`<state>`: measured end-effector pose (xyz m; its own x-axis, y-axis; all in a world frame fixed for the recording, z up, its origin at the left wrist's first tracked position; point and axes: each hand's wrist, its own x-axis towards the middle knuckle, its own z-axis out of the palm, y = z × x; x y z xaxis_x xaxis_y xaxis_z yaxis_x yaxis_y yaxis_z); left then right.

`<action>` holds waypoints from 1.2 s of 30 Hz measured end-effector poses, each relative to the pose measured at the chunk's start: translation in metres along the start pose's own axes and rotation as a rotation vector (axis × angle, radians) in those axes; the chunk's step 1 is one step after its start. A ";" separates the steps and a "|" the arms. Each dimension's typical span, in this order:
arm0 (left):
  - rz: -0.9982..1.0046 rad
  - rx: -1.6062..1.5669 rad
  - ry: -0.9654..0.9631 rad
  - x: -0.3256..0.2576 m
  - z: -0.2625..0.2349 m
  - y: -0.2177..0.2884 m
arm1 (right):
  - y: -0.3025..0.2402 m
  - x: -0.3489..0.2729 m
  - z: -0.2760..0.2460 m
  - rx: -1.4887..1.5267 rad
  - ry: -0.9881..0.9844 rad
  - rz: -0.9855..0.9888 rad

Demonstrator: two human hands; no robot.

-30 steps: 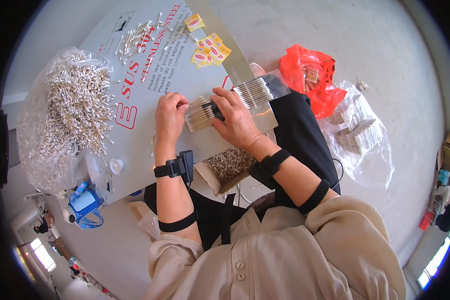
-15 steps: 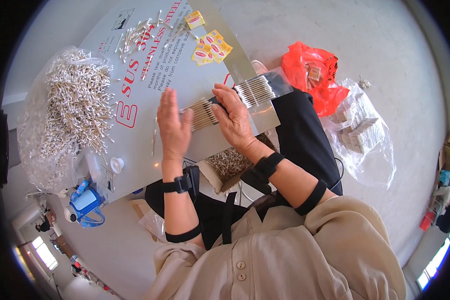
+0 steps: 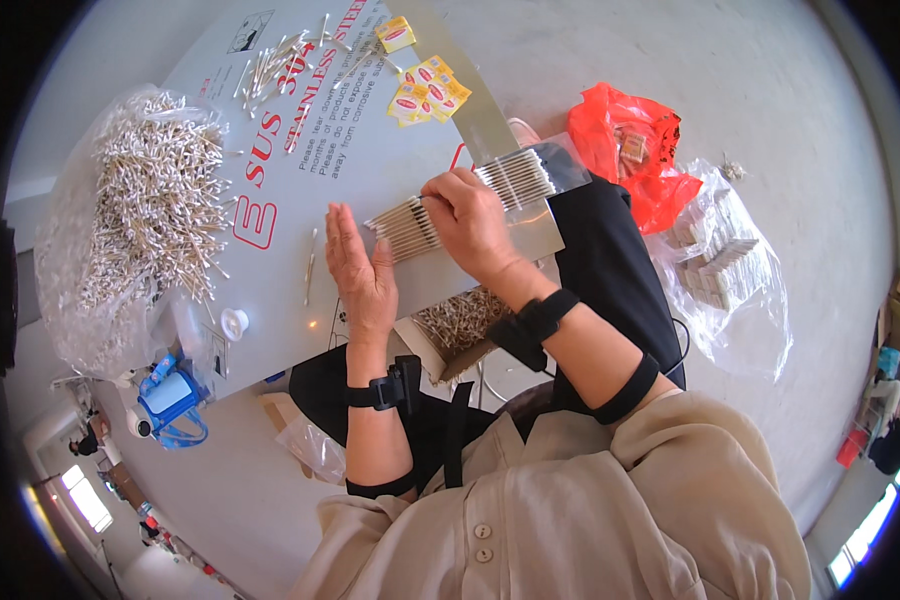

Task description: Manually organizing, counting, and packaging cotton swabs into plastic sleeves and applying labels.

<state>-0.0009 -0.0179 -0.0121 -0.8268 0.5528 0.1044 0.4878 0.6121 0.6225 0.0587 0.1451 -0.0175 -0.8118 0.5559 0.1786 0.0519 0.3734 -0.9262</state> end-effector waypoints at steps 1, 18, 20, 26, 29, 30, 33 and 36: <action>-0.007 0.106 -0.004 -0.001 -0.002 0.000 | 0.001 0.005 -0.003 -0.126 -0.076 -0.019; -0.137 0.366 -0.076 -0.025 0.007 0.006 | -0.005 0.044 0.014 -0.469 -0.433 -0.366; -0.130 0.339 -0.066 -0.025 0.007 0.005 | -0.004 0.046 0.015 -0.474 -0.449 -0.371; -0.140 0.298 -0.033 -0.026 0.008 0.003 | -0.005 0.058 0.016 -0.573 -0.576 -0.466; -0.142 0.299 -0.031 -0.025 0.008 0.004 | -0.002 0.061 0.011 -0.540 -0.623 -0.516; -0.145 0.296 -0.026 -0.025 0.008 0.005 | -0.002 0.062 0.007 -0.465 -0.619 -0.473; -0.152 0.253 -0.028 -0.025 0.006 0.006 | -0.010 0.061 -0.003 -0.330 -0.606 -0.398; -0.151 0.244 -0.033 -0.025 0.007 0.005 | -0.021 0.058 -0.015 -0.224 -0.608 -0.302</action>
<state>0.0241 -0.0247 -0.0168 -0.8874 0.4610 -0.0028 0.4165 0.8045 0.4235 0.0190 0.1810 0.0173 -0.9867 -0.0842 0.1392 -0.1611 0.6254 -0.7635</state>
